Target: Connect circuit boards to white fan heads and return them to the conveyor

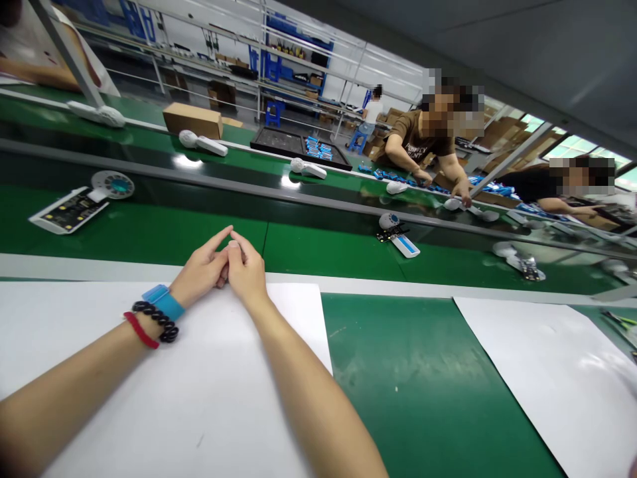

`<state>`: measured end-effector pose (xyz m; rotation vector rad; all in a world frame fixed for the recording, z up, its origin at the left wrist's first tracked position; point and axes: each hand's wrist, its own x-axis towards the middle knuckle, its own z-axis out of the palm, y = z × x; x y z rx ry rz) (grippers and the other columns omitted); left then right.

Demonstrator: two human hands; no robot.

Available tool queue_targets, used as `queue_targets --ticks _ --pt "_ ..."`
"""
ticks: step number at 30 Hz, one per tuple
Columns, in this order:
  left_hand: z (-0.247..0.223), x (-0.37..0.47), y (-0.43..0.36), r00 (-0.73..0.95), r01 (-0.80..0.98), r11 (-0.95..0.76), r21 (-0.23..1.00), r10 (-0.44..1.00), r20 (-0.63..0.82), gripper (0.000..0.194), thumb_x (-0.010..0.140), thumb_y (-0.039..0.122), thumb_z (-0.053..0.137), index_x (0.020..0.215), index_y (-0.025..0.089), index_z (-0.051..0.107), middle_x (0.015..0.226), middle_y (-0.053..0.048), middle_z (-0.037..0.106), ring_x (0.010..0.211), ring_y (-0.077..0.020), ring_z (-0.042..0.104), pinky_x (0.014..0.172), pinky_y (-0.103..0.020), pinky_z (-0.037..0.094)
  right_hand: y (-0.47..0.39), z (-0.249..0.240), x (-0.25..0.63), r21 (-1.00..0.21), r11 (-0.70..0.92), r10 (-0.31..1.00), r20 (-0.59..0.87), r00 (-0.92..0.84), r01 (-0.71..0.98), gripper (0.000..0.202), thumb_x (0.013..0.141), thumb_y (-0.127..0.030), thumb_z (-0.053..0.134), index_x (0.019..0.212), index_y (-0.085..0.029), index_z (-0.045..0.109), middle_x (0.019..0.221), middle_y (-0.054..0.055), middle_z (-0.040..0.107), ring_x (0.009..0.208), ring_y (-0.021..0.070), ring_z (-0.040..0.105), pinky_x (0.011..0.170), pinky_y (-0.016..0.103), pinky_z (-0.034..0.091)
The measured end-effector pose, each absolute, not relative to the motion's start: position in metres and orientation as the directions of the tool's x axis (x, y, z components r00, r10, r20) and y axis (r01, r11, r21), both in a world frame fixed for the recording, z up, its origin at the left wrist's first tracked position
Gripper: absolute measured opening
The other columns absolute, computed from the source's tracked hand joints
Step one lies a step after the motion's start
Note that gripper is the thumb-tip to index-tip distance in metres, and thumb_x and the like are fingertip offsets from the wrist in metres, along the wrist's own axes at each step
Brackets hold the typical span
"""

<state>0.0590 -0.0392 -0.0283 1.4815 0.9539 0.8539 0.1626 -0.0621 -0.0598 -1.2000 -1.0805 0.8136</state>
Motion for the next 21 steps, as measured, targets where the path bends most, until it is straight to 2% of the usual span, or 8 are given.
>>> queue_targets --ticks 8,16,21 --pt "-0.0279 0.0590 -0.0392 0.412 0.105 -0.040 0.994 0.911 -0.006 0.063 0.097 0.027 0.048 0.156 0.018 0.030 0.044 0.008 0.046 0.036 -0.0093 0.041 0.036 -0.016 0.038 -0.0619 -0.0601 0.1620 -0.975 0.213 0.924 0.222 0.312 0.061 0.046 0.096 -0.054 0.049 0.125 -0.023 0.067 0.087 0.003 0.071 0.075 0.0171 0.066 0.073 0.030 0.055" --pt "-0.0244 0.0601 -0.0409 0.393 0.114 -0.074 0.991 0.919 0.023 0.062 0.098 0.035 0.049 0.153 0.011 0.035 0.045 0.006 0.046 0.035 -0.0098 0.043 0.036 -0.017 0.038 -0.0612 -0.0600 0.1638 -0.972 0.221 0.913 0.233 0.336 0.075 0.049 0.098 -0.056 0.044 0.125 -0.022 0.067 0.094 0.005 0.071 0.093 0.0208 0.067 0.083 0.033 0.054" --pt "-0.0235 0.0592 -0.0427 0.412 0.113 -0.106 0.988 0.910 0.050 0.057 0.099 0.035 0.046 0.149 0.008 0.043 0.046 0.005 0.047 0.037 -0.0090 0.044 0.037 -0.017 0.039 -0.0608 -0.0609 0.1637 -0.978 0.197 0.915 0.209 0.344 0.069 0.052 0.098 -0.054 0.044 0.137 -0.023 0.060 0.080 0.003 0.068 0.075 0.0181 0.064 0.073 0.031 0.054"
